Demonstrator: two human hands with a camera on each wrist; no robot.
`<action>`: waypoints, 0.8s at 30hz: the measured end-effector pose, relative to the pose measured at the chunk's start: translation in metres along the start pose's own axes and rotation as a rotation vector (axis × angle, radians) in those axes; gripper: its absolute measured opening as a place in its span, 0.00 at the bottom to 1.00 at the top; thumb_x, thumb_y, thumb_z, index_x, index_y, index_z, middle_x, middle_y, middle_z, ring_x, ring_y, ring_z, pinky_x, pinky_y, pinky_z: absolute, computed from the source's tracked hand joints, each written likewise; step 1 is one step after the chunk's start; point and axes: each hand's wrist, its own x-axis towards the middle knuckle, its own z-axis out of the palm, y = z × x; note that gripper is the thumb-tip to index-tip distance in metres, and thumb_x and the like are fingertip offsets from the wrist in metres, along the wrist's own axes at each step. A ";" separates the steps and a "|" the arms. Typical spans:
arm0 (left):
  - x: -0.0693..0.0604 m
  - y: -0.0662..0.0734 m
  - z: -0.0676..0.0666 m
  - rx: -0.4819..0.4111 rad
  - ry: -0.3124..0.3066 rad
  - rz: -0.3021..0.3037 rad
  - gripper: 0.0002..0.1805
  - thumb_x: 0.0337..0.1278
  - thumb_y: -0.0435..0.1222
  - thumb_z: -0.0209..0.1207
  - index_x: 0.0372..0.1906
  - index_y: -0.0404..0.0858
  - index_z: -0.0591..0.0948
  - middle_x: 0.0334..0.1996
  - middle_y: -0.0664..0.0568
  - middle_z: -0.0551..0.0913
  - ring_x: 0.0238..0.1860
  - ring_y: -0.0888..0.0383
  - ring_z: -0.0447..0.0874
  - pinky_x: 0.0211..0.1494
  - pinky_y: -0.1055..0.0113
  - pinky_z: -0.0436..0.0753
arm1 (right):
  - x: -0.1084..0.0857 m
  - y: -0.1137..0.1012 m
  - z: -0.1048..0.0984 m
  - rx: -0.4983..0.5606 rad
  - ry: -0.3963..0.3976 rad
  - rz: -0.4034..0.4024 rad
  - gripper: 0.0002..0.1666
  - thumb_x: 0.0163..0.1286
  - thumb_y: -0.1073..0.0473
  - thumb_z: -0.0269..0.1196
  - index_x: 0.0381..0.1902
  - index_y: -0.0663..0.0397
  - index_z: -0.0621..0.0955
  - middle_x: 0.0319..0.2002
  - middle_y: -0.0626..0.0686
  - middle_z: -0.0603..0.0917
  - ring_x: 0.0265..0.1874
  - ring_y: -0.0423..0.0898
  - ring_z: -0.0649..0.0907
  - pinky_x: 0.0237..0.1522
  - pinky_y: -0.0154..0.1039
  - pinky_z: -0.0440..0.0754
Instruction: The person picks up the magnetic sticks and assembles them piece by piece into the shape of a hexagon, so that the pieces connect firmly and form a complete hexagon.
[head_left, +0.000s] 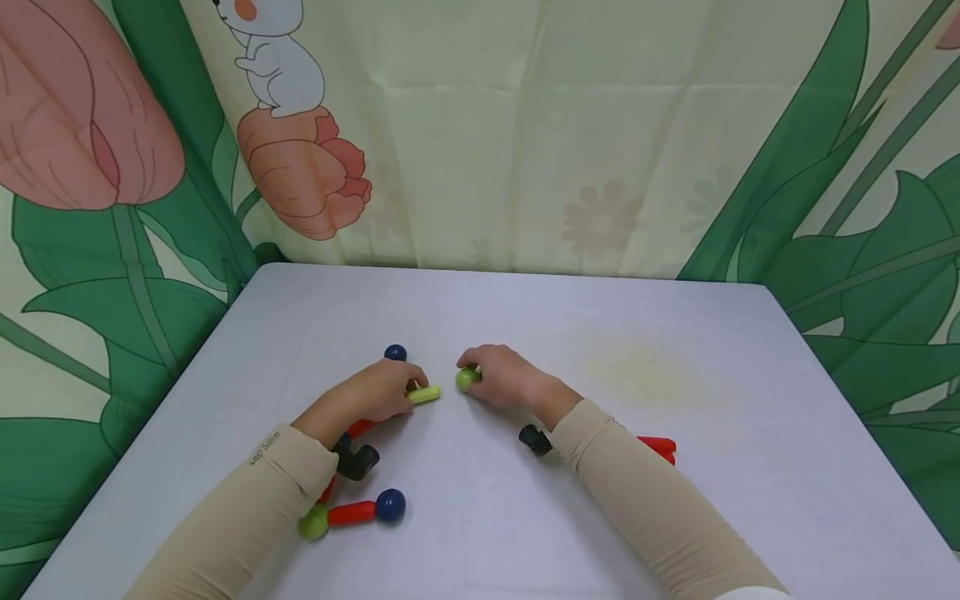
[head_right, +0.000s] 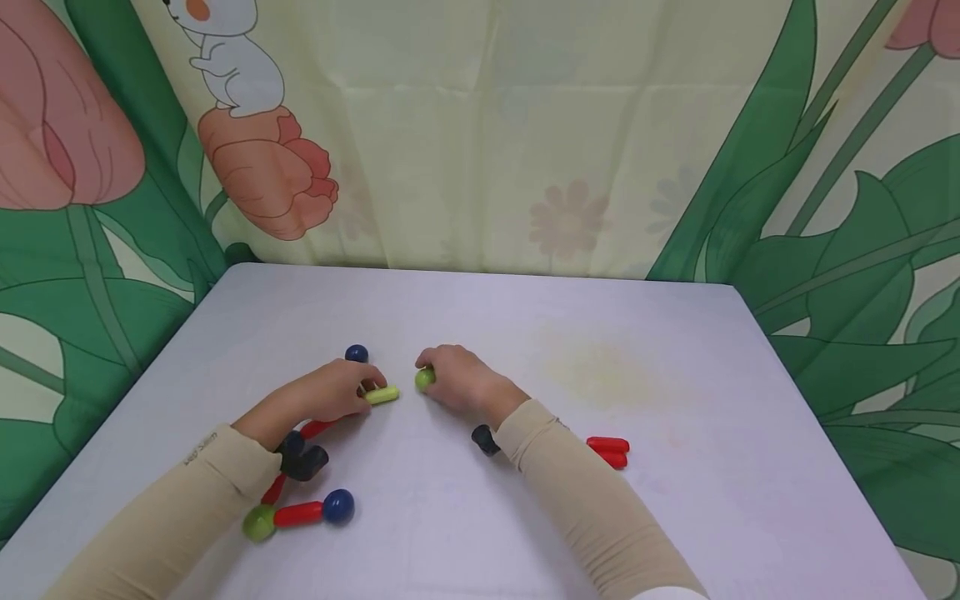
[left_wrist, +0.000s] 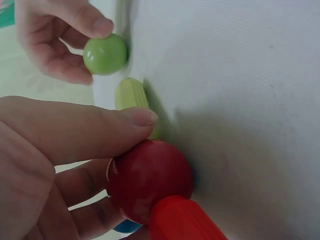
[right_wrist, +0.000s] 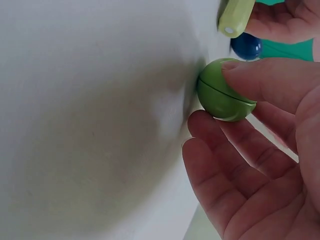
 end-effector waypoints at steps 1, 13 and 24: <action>0.000 0.000 0.000 -0.006 0.005 0.006 0.18 0.60 0.30 0.66 0.56 0.40 0.82 0.45 0.48 0.83 0.42 0.54 0.79 0.55 0.55 0.80 | 0.000 -0.001 0.000 0.011 0.003 0.000 0.20 0.69 0.63 0.65 0.58 0.58 0.80 0.52 0.54 0.82 0.50 0.48 0.78 0.56 0.43 0.75; -0.001 -0.002 0.003 -0.039 0.037 0.040 0.18 0.61 0.27 0.61 0.56 0.37 0.82 0.43 0.48 0.83 0.42 0.54 0.79 0.55 0.55 0.80 | -0.004 -0.008 0.006 0.042 -0.009 -0.008 0.19 0.68 0.62 0.66 0.55 0.57 0.81 0.48 0.51 0.83 0.45 0.46 0.78 0.52 0.41 0.76; -0.004 -0.001 0.003 -0.063 0.044 0.065 0.16 0.60 0.25 0.61 0.53 0.35 0.84 0.38 0.50 0.82 0.40 0.54 0.77 0.54 0.57 0.80 | -0.003 -0.017 0.013 0.048 -0.004 -0.018 0.19 0.66 0.63 0.68 0.55 0.57 0.82 0.48 0.52 0.83 0.43 0.45 0.79 0.49 0.39 0.77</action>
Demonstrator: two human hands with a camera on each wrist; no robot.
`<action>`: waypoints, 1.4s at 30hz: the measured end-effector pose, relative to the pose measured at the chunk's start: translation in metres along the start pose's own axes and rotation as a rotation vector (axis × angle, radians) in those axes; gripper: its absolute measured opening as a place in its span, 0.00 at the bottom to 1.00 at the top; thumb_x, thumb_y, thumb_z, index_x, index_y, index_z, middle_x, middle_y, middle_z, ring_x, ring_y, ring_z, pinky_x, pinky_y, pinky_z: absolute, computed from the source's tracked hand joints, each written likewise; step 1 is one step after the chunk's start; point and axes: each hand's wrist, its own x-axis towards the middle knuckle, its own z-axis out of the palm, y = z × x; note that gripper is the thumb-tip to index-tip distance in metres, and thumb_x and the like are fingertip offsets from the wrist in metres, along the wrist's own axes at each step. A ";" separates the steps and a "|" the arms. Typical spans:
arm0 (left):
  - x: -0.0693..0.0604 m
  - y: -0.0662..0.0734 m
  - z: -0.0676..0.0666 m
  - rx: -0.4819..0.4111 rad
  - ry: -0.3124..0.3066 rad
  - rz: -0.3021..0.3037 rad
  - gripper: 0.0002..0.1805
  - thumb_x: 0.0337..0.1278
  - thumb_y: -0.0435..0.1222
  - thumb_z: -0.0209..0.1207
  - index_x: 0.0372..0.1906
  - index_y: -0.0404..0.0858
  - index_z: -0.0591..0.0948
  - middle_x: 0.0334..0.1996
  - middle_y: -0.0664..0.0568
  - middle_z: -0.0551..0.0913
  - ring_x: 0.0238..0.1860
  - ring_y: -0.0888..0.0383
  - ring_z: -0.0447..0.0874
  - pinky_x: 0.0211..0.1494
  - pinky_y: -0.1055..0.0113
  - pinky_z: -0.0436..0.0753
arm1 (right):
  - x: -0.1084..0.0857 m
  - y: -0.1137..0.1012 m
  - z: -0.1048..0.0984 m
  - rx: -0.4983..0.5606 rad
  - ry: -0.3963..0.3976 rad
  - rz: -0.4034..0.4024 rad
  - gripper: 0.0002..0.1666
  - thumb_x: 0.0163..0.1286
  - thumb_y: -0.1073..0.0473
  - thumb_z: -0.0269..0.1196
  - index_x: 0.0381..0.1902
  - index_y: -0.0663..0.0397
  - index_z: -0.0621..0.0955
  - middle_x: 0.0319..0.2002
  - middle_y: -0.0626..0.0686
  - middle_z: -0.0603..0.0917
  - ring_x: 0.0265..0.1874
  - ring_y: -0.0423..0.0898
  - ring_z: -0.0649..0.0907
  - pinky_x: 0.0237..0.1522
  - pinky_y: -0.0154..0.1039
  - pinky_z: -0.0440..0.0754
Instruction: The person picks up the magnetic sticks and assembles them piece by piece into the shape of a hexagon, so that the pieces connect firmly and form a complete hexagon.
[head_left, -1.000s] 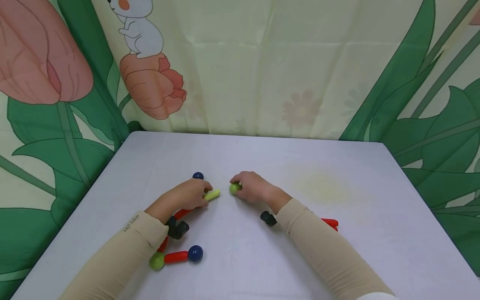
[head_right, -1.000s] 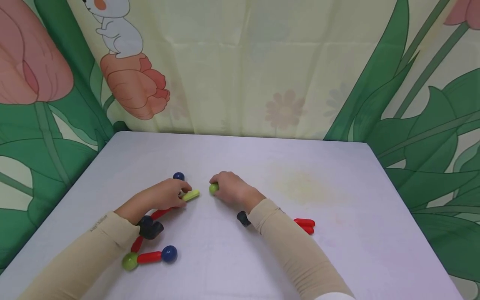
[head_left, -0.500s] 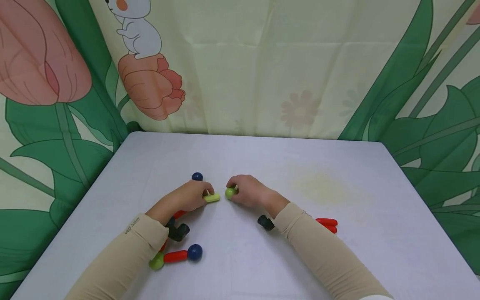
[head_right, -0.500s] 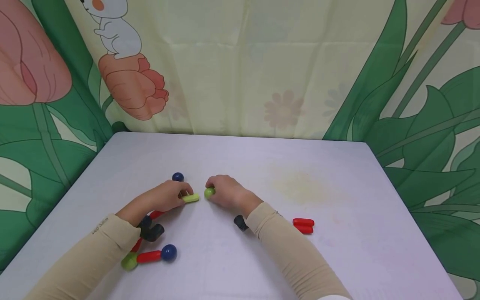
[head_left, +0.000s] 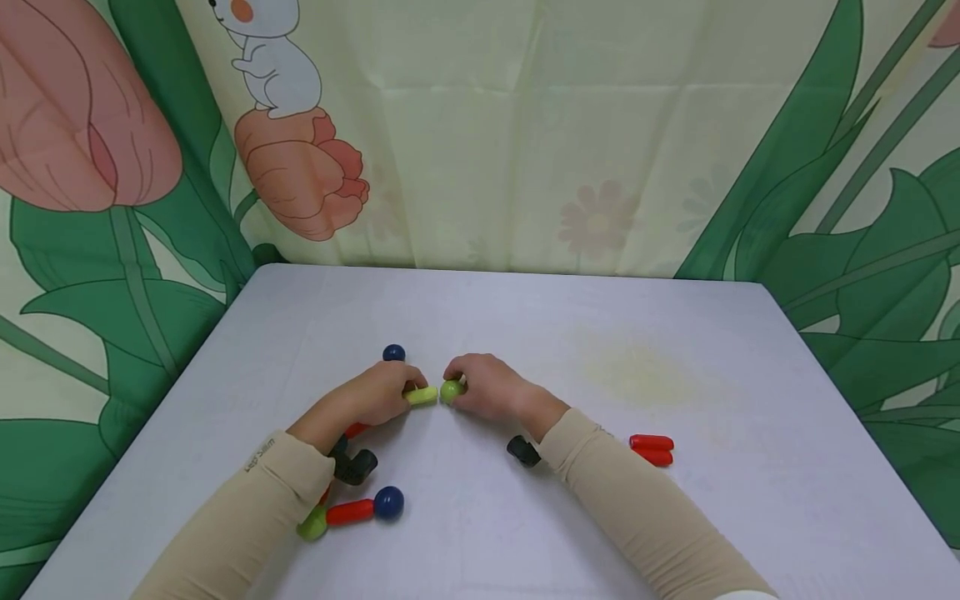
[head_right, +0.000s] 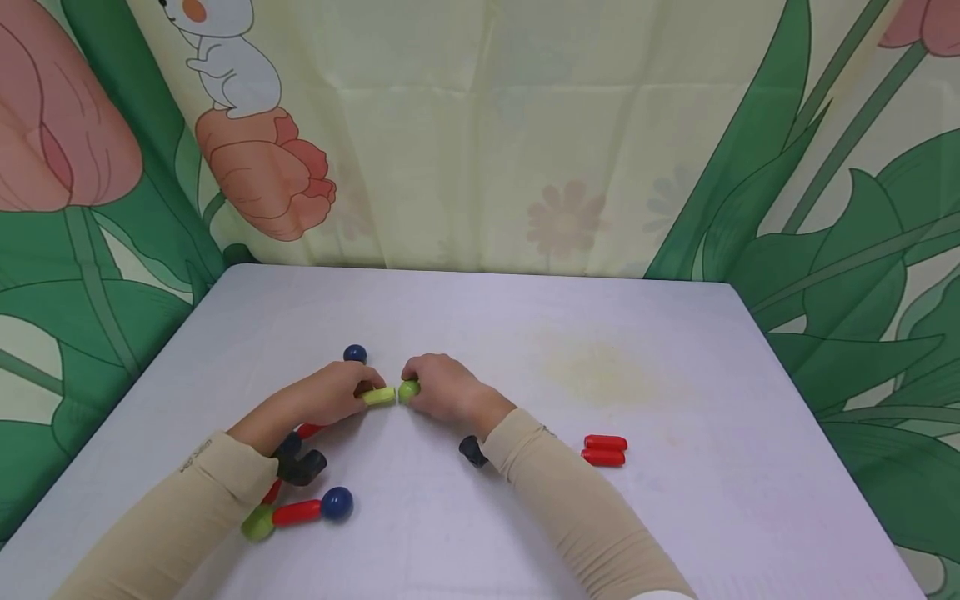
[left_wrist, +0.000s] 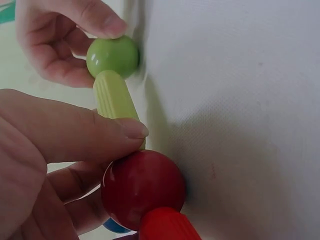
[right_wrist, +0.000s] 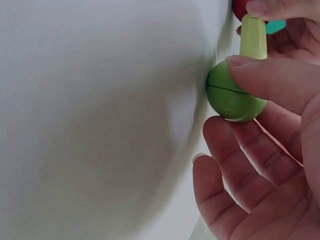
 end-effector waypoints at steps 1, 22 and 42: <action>0.000 0.000 0.000 -0.002 -0.001 0.003 0.16 0.60 0.24 0.61 0.52 0.36 0.84 0.38 0.50 0.82 0.40 0.54 0.77 0.54 0.57 0.80 | 0.000 -0.001 0.000 0.003 -0.001 0.002 0.19 0.66 0.63 0.68 0.55 0.58 0.82 0.48 0.52 0.83 0.43 0.45 0.78 0.49 0.39 0.77; 0.000 0.002 0.003 -0.001 -0.001 -0.015 0.17 0.57 0.22 0.61 0.51 0.37 0.84 0.39 0.48 0.82 0.40 0.53 0.78 0.54 0.57 0.80 | -0.002 -0.004 0.003 -0.002 -0.018 0.031 0.22 0.65 0.60 0.70 0.56 0.58 0.80 0.50 0.53 0.82 0.44 0.45 0.78 0.50 0.40 0.77; -0.003 -0.001 0.007 0.000 0.024 -0.025 0.17 0.59 0.25 0.62 0.54 0.37 0.83 0.40 0.49 0.81 0.41 0.53 0.77 0.55 0.55 0.80 | -0.097 0.049 -0.071 -0.065 0.069 0.094 0.26 0.66 0.59 0.69 0.60 0.61 0.78 0.55 0.56 0.81 0.51 0.52 0.80 0.53 0.49 0.78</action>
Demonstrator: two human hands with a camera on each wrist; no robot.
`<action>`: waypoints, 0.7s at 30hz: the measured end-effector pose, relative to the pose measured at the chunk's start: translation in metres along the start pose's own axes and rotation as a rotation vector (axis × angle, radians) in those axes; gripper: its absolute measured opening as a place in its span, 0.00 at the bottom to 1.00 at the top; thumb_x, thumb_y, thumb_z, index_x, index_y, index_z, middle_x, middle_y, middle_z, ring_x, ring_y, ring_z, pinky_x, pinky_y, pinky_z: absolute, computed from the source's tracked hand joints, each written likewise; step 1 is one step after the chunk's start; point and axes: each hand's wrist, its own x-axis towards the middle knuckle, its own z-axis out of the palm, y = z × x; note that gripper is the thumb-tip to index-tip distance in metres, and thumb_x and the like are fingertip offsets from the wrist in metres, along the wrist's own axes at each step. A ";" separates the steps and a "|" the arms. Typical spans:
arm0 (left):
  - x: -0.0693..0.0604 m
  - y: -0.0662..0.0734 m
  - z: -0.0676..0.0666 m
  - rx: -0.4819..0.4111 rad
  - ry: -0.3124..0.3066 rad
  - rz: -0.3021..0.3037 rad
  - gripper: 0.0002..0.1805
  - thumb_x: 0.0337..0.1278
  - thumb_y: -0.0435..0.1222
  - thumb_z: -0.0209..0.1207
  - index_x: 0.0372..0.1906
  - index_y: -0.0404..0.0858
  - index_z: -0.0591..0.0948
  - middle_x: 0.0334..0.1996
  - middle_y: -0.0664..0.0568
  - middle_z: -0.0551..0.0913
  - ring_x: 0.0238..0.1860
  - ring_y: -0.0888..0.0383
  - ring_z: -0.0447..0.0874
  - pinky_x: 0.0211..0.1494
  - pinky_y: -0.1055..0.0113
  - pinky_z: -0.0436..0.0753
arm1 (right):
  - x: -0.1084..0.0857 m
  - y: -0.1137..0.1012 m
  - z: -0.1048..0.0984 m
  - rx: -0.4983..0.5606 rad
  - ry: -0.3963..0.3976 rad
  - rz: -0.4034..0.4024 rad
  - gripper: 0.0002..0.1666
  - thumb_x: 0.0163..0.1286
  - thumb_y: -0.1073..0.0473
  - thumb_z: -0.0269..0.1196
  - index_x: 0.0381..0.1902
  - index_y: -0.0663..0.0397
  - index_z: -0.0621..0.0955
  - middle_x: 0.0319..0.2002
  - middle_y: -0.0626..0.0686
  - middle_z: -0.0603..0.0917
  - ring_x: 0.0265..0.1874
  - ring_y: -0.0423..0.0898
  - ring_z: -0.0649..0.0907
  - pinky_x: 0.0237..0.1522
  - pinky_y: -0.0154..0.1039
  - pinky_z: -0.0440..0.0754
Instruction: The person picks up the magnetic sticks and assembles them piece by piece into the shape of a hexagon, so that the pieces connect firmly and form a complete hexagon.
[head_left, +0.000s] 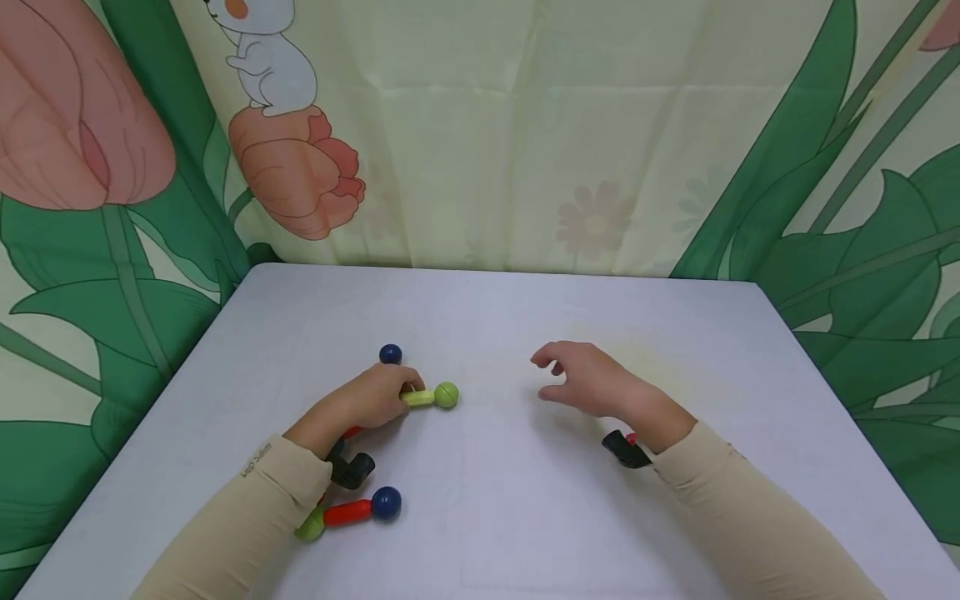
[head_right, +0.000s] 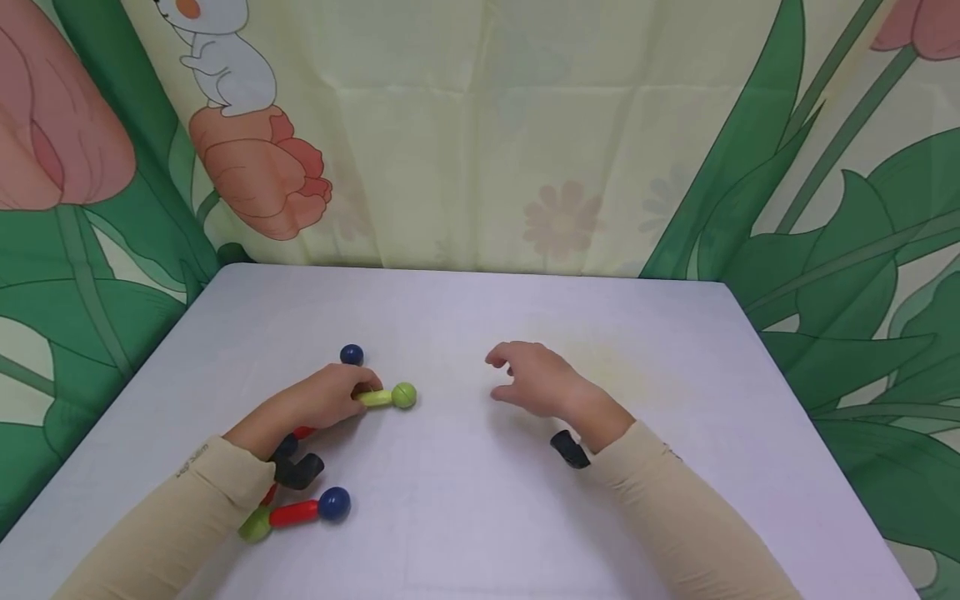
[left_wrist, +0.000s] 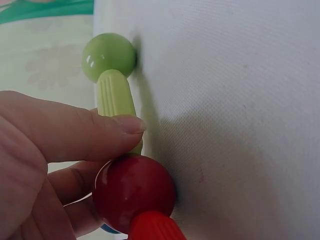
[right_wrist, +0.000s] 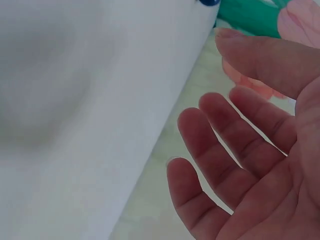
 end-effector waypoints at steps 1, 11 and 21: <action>0.000 0.000 0.000 0.001 0.001 0.000 0.17 0.59 0.25 0.62 0.54 0.37 0.83 0.40 0.49 0.81 0.41 0.53 0.77 0.56 0.55 0.79 | -0.006 0.006 -0.003 -0.001 0.000 0.015 0.26 0.66 0.59 0.69 0.60 0.61 0.78 0.55 0.57 0.82 0.51 0.53 0.80 0.53 0.49 0.79; 0.000 -0.001 0.001 -0.011 0.012 -0.018 0.18 0.59 0.25 0.62 0.54 0.38 0.83 0.40 0.49 0.81 0.42 0.53 0.77 0.56 0.55 0.80 | -0.065 0.058 -0.016 0.005 -0.006 0.178 0.24 0.64 0.59 0.71 0.57 0.59 0.80 0.49 0.57 0.82 0.49 0.57 0.79 0.44 0.47 0.83; -0.002 0.000 0.000 -0.018 0.006 -0.012 0.18 0.59 0.25 0.61 0.54 0.37 0.83 0.40 0.48 0.81 0.42 0.52 0.77 0.55 0.55 0.80 | -0.093 0.086 -0.007 0.001 -0.047 0.286 0.18 0.63 0.60 0.70 0.51 0.55 0.83 0.44 0.54 0.82 0.44 0.54 0.78 0.38 0.44 0.83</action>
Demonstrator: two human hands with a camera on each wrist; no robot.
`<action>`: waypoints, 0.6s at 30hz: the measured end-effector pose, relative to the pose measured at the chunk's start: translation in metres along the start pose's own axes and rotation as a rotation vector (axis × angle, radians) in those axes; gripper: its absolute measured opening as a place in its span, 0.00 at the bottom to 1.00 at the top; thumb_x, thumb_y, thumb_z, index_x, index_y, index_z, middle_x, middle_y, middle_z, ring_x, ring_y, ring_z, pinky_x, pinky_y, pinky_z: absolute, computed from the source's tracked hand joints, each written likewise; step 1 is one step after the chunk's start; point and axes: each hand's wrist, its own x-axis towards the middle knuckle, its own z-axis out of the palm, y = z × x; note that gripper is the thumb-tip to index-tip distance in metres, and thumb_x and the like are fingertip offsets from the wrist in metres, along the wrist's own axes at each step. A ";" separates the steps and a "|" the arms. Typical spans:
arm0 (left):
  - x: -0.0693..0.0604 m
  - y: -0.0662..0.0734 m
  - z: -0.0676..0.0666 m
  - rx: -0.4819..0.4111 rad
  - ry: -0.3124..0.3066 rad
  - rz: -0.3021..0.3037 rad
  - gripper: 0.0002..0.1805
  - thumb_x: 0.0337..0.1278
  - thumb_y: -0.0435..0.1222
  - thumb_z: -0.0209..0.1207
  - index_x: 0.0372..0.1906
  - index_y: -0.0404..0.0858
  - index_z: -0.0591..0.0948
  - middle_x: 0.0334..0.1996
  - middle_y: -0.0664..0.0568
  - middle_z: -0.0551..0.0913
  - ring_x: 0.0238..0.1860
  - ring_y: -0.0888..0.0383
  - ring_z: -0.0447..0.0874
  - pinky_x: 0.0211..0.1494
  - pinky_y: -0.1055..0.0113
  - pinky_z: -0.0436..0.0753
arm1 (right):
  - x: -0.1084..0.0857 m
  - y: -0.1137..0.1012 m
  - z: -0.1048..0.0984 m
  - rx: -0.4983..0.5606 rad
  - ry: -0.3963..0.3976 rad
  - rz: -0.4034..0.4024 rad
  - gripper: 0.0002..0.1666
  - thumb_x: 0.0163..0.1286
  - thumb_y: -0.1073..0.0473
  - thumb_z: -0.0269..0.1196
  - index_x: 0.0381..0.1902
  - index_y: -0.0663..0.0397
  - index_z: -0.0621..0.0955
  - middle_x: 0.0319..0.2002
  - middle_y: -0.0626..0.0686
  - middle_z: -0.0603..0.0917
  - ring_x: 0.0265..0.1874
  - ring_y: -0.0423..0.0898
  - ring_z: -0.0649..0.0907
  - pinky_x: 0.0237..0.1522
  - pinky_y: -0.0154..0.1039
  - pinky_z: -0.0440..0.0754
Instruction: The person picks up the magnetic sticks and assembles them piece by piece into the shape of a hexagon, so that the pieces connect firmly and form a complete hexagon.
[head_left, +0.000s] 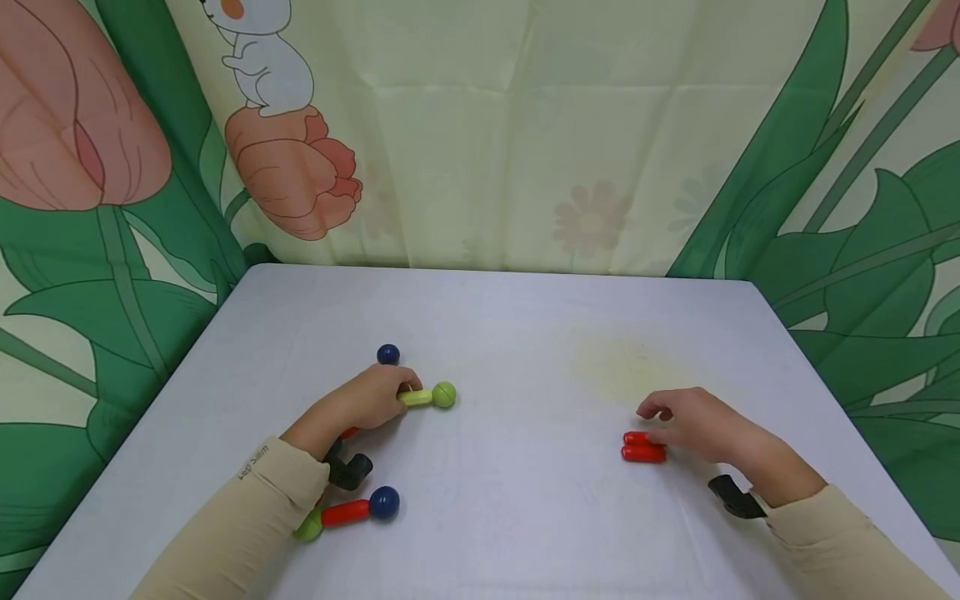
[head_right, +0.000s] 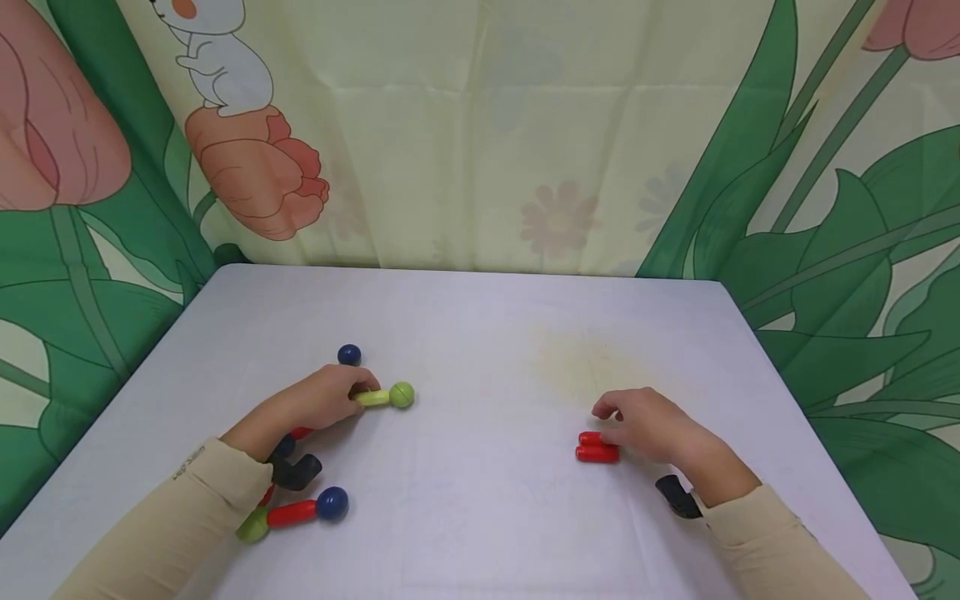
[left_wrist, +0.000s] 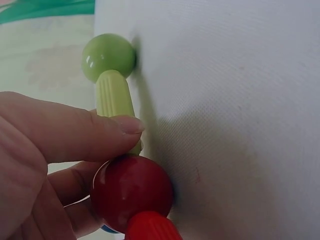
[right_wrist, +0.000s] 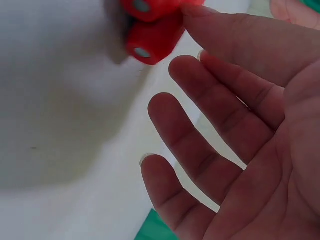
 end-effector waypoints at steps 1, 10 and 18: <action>0.000 0.000 0.000 0.002 0.000 0.001 0.18 0.59 0.25 0.61 0.54 0.37 0.83 0.40 0.48 0.81 0.42 0.52 0.77 0.55 0.55 0.80 | -0.001 0.001 0.001 -0.002 0.005 0.001 0.18 0.63 0.60 0.70 0.51 0.56 0.83 0.43 0.54 0.82 0.44 0.54 0.78 0.38 0.44 0.84; -0.001 0.002 0.000 0.005 0.002 -0.001 0.18 0.59 0.25 0.61 0.54 0.38 0.83 0.40 0.48 0.81 0.42 0.52 0.78 0.56 0.54 0.80 | 0.005 0.003 0.005 -0.025 0.035 -0.015 0.14 0.63 0.61 0.69 0.47 0.56 0.84 0.39 0.51 0.83 0.39 0.49 0.79 0.38 0.44 0.83; 0.000 0.003 0.000 0.018 0.003 -0.013 0.18 0.60 0.26 0.62 0.55 0.38 0.83 0.41 0.48 0.82 0.43 0.52 0.78 0.57 0.54 0.80 | 0.026 -0.010 0.003 -0.077 -0.008 -0.017 0.12 0.63 0.62 0.70 0.46 0.56 0.85 0.38 0.50 0.83 0.37 0.49 0.79 0.41 0.45 0.84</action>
